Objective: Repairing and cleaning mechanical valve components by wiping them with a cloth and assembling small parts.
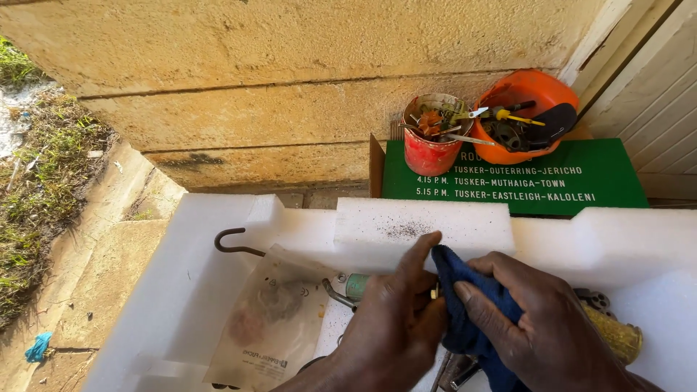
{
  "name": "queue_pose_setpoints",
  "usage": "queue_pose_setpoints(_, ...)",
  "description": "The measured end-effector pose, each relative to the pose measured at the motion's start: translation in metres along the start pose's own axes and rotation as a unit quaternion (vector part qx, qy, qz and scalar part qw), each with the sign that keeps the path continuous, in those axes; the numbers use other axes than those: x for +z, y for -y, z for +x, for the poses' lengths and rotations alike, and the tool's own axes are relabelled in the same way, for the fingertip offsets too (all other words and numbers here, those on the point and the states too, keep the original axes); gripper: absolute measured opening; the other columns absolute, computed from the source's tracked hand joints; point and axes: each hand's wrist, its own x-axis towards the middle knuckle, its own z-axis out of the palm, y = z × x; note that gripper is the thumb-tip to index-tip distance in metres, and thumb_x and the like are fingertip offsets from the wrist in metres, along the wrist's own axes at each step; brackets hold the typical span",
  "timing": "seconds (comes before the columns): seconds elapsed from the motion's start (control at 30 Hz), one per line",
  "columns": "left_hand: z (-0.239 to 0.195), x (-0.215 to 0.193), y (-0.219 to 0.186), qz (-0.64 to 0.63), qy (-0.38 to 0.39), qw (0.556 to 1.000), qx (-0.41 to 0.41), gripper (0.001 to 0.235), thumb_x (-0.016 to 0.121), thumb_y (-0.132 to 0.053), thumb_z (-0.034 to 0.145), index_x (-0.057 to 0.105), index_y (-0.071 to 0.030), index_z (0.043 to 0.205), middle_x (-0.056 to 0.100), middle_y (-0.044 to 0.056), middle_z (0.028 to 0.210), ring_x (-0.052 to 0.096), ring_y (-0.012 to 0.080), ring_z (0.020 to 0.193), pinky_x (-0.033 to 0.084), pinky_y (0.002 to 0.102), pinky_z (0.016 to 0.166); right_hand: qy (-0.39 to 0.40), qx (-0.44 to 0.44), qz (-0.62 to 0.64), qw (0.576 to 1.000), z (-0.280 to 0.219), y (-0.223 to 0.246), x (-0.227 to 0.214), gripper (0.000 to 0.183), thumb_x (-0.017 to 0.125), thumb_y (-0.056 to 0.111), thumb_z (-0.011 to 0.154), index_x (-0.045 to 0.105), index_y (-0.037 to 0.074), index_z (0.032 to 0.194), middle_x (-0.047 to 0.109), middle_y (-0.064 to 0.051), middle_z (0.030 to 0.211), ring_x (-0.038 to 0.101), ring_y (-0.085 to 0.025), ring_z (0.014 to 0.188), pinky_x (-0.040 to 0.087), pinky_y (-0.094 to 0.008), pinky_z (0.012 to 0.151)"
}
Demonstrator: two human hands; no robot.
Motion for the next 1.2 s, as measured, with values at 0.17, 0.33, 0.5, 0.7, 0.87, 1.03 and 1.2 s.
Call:
queue_pose_setpoints(0.17, 0.014, -0.01, -0.004, -0.482, -0.017, 0.808, -0.338, 0.055, 0.069, 0.004, 0.087, 0.051, 0.004, 0.138, 0.073, 0.011, 0.088, 0.071, 0.0186, 0.073, 0.063, 0.035, 0.073, -0.023, -0.364, -0.033, 0.931, 0.002, -0.011, -0.012, 0.025, 0.068, 0.028, 0.092, 0.072, 0.016, 0.113, 0.074, -0.001, 0.101, 0.076, -0.016, 0.09, 0.057, -0.03, 0.079)
queue_pose_setpoints(0.33, 0.021, -0.029, 0.001, -0.441, -0.051, 0.832, -0.333, 0.052, 0.066, -0.001, 0.091, 0.054, 0.012, 0.14, 0.078, 0.027, 0.09, 0.077, 0.0321, 0.075, 0.068, 0.04, 0.073, -0.026, -0.195, 0.08, 0.977, 0.004, 0.001, -0.043, 0.022, 0.075, 0.021, 0.086, 0.087, 0.012, 0.103, 0.085, -0.001, 0.084, 0.077, -0.013, 0.069, 0.058, -0.028, 0.061)
queue_pose_setpoints(0.5, 0.04, -0.055, -0.016, -0.356, -0.116, 0.83, -0.414, 0.045, 0.065, 0.006, 0.087, 0.064, 0.014, 0.131, 0.079, 0.035, 0.1, 0.078, 0.0386, 0.081, 0.065, 0.04, 0.081, -0.107, -0.014, 0.182, 0.977, 0.018, -0.009, -0.103, 0.015, 0.076, 0.006, 0.091, 0.087, -0.002, 0.1, 0.078, -0.018, 0.068, 0.062, -0.027, 0.053, 0.048, -0.039, 0.046)
queue_pose_setpoints(0.7, 0.042, -0.051, -0.026, -0.355, -0.144, 0.801, -0.459, 0.03, 0.062, 0.015, 0.086, 0.069, 0.017, 0.116, 0.077, 0.036, 0.099, 0.073, 0.0434, 0.081, 0.064, 0.047, 0.085, -0.23, -0.129, -0.072, 0.962, 0.077, -0.091, -0.153, 0.017, 0.075, 0.013, 0.094, 0.078, 0.001, 0.106, 0.074, -0.014, 0.087, 0.066, -0.024, 0.069, 0.05, -0.036, 0.058)
queue_pose_setpoints(0.87, 0.045, -0.05, -0.024, -0.33, -0.15, 0.812, -0.458, 0.028, 0.065, 0.014, 0.086, 0.071, 0.016, 0.113, 0.079, 0.035, 0.097, 0.075, 0.0416, 0.079, 0.064, 0.046, 0.083, -0.142, -0.011, -0.471, 0.87, 0.129, -0.153, -0.164, 0.045, 0.066, 0.06, 0.084, 0.074, 0.043, 0.125, 0.08, 0.003, 0.123, 0.077, -0.023, 0.111, 0.059, -0.037, 0.092)
queue_pose_setpoints(1.03, 0.044, -0.052, -0.023, -0.322, -0.144, 0.817, -0.456, 0.027, 0.064, 0.013, 0.086, 0.071, 0.016, 0.113, 0.078, 0.035, 0.097, 0.075, 0.0417, 0.078, 0.064, 0.046, 0.081, -0.083, 0.04, -0.418, 0.904, 0.112, -0.119, -0.162, 0.061, 0.062, 0.07, 0.08, 0.072, 0.037, 0.13, 0.069, 0.0, 0.142, 0.067, -0.027, 0.13, 0.053, -0.042, 0.108)
queue_pose_setpoints(1.2, 0.043, -0.052, -0.022, -0.312, -0.144, 0.82, -0.458, 0.027, 0.064, 0.013, 0.086, 0.071, 0.015, 0.112, 0.079, 0.034, 0.096, 0.075, 0.0415, 0.078, 0.065, 0.046, 0.082, -0.15, -0.08, -0.407, 0.897, 0.09, -0.109, -0.149, 0.077, 0.065, 0.071, 0.073, 0.07, 0.023, 0.133, 0.066, -0.006, 0.145, 0.061, -0.033, 0.135, 0.045, -0.05, 0.112)
